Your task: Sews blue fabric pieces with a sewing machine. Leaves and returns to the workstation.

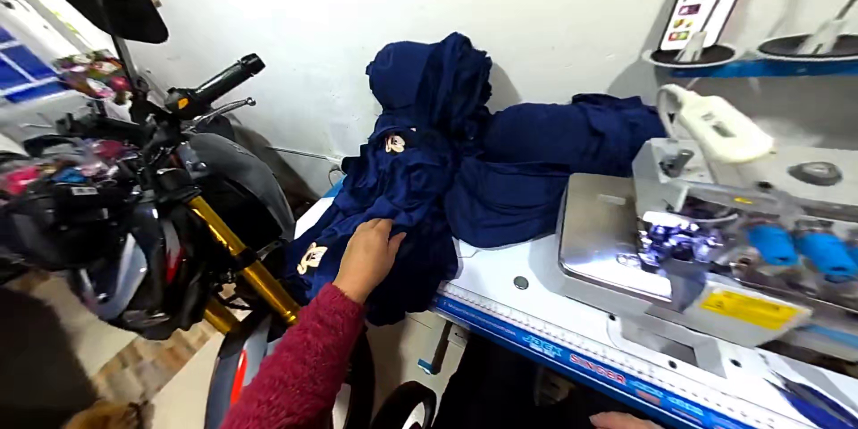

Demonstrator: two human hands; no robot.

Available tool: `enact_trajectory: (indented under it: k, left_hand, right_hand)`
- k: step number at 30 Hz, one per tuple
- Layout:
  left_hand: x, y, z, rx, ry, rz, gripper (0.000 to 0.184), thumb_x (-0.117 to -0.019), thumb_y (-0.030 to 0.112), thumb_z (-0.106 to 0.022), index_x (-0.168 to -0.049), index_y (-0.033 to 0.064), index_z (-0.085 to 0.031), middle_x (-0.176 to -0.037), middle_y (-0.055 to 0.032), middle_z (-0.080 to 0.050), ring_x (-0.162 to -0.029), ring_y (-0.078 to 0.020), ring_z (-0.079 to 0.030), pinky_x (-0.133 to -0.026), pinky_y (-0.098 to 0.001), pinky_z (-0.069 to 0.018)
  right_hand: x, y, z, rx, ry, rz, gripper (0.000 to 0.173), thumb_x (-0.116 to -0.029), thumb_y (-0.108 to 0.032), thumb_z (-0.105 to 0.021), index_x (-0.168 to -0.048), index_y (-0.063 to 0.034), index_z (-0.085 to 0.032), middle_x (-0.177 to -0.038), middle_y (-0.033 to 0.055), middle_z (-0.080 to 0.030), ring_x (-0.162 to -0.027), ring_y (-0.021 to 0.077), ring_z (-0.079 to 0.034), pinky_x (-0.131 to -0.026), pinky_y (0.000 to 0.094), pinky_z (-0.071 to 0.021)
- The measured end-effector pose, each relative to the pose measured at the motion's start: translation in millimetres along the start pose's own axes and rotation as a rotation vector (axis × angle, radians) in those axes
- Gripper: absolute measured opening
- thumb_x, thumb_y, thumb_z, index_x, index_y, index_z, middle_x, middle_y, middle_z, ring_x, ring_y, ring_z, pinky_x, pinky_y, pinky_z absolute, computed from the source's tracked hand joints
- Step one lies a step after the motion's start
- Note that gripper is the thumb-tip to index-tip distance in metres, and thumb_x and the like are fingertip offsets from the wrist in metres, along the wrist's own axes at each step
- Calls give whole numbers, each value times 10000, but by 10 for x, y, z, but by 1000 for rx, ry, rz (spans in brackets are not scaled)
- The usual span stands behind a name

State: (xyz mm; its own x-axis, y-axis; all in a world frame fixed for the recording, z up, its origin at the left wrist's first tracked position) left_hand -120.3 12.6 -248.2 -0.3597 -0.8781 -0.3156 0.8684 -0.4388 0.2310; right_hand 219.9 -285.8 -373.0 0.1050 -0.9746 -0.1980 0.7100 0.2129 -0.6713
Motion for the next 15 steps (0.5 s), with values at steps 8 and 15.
enact_trajectory:
  k: [8,15]
  left_hand:
    - [-232,-407,277,668,-104,310,341,-1102,264,-469,-1130,-4,-677,-1001,-144,-687,-910,-207,-644,-841,-472,-525]
    - [-418,-447,600,961,-266,326,344,-1074,406,-421,-1149,166,-655,-942,32,-722,-837,-55,-691,-734,-294,-595]
  right_hand:
    - [-927,-389,-213,-80,-10,272,213,-1023,-212,-616,-1075,-66,-762,-872,66,-768,-753,163,-741,-736,365,-629]
    - [-1681,-685,-381,-322,-93,214,252,-1028,-269,-595,-1111,-84,-744,-863,21,-747,-720,74,-707,-688,276,-616]
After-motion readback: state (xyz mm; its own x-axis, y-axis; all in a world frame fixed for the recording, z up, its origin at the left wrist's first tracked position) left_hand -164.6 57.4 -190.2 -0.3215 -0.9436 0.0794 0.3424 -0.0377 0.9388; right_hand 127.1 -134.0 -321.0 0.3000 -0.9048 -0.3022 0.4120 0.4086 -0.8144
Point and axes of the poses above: each hand's wrist, its own x-axis away from the middle knuckle, its own z-axis out of the back of the hand, y = z × x, the point moved 1 cm from there along -x, towards the middle knuckle
